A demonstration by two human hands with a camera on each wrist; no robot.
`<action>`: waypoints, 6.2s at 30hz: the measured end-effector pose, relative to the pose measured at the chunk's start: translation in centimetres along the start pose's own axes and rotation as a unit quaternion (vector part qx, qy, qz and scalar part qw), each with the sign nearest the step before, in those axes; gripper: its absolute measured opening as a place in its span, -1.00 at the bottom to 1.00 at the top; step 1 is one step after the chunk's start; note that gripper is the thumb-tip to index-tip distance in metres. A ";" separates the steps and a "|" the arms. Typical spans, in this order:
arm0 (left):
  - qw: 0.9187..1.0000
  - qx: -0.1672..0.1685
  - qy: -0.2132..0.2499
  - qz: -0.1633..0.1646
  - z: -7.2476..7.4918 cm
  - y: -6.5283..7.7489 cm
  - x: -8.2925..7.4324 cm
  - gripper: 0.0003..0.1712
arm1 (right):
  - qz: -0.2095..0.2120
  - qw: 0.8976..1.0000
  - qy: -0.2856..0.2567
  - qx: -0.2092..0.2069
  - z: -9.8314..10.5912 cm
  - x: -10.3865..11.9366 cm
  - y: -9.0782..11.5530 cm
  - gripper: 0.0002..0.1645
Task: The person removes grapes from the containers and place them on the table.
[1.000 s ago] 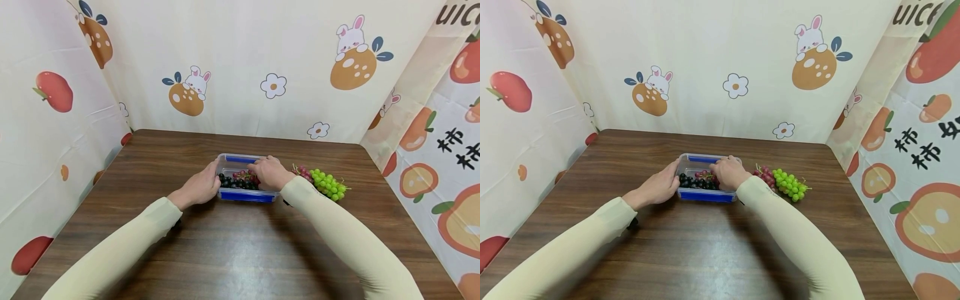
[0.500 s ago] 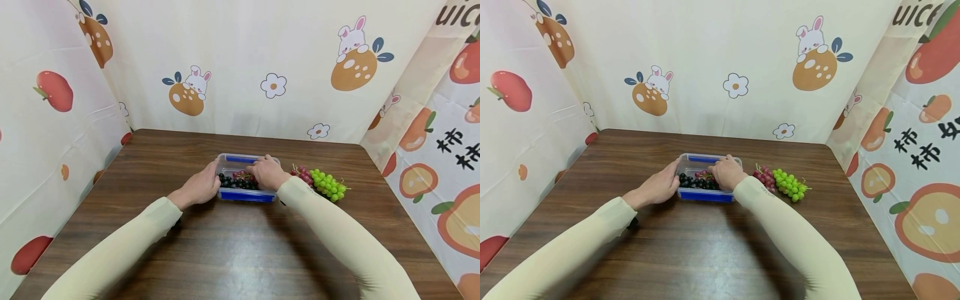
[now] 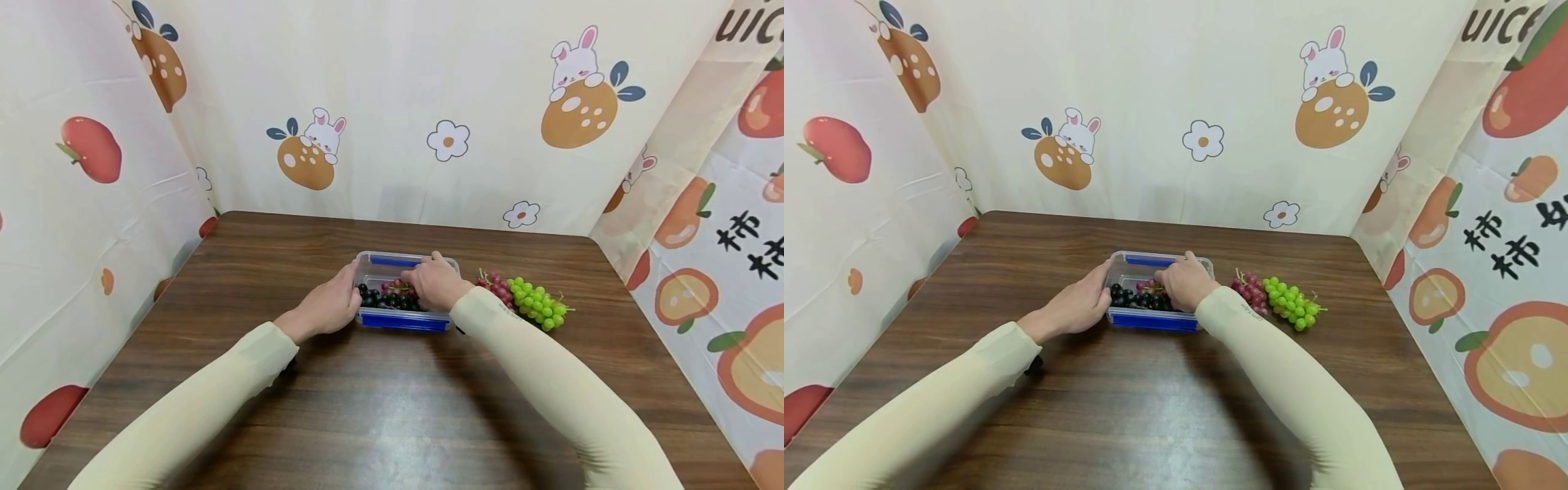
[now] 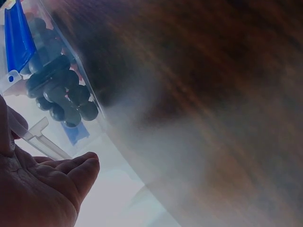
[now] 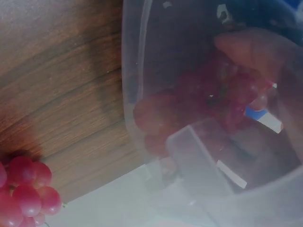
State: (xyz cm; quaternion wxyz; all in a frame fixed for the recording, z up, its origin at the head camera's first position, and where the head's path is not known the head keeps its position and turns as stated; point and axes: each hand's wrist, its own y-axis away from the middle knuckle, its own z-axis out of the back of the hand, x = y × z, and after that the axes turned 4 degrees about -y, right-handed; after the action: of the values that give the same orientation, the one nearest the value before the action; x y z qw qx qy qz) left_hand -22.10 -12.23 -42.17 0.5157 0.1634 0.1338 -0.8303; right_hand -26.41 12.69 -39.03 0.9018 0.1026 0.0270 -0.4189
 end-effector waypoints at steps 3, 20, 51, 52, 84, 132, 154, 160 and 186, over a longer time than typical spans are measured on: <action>1.000 0.000 0.001 0.000 0.0 0.0 0.0 -0.22 | 0.004 1.000 -0.005 0.001 0.0 -0.2 -0.1 -0.51; 1.000 -0.001 0.006 0.000 0.2 0.1 -0.3 -0.22 | 0.020 0.998 -0.012 -0.056 0.1 -1.0 0.2 -0.48; 1.000 -0.003 0.002 0.002 0.2 0.1 -0.1 -0.22 | -0.020 0.988 -0.083 -0.125 2.3 -1.0 1.9 -0.59; 1.000 -0.003 0.002 0.002 0.2 0.1 -0.1 -0.22 | -0.020 0.988 -0.088 -0.127 2.4 -1.0 2.0 -0.62; 1.000 0.005 -0.008 0.002 0.1 0.0 0.0 -0.23 | -0.067 0.980 -0.101 -0.160 4.0 -0.9 4.0 -0.55; 1.000 0.002 -0.008 -0.004 0.2 0.0 -0.1 -0.22 | -0.175 0.958 -0.140 -0.180 4.9 -2.4 7.6 -0.55; 1.000 -0.004 -0.010 -0.015 0.4 0.2 -0.3 -0.22 | -0.193 0.953 -0.151 -0.176 4.2 -2.6 9.8 -0.60; 1.000 -0.001 -0.009 -0.011 0.3 0.1 -0.2 -0.22 | -0.193 0.952 -0.153 -0.181 4.1 -2.6 10.3 -0.64; 1.000 -0.002 -0.009 -0.008 0.2 0.0 -0.1 -0.22 | -0.206 0.952 -0.161 -0.162 3.9 -2.9 12.1 -0.52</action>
State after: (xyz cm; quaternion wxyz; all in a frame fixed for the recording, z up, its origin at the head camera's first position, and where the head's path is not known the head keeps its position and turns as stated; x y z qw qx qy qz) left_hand -22.07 -12.27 -41.99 0.5106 0.1541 0.1319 -0.8356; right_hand -19.21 21.66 -32.90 0.7930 -0.1219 -0.0306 -0.5961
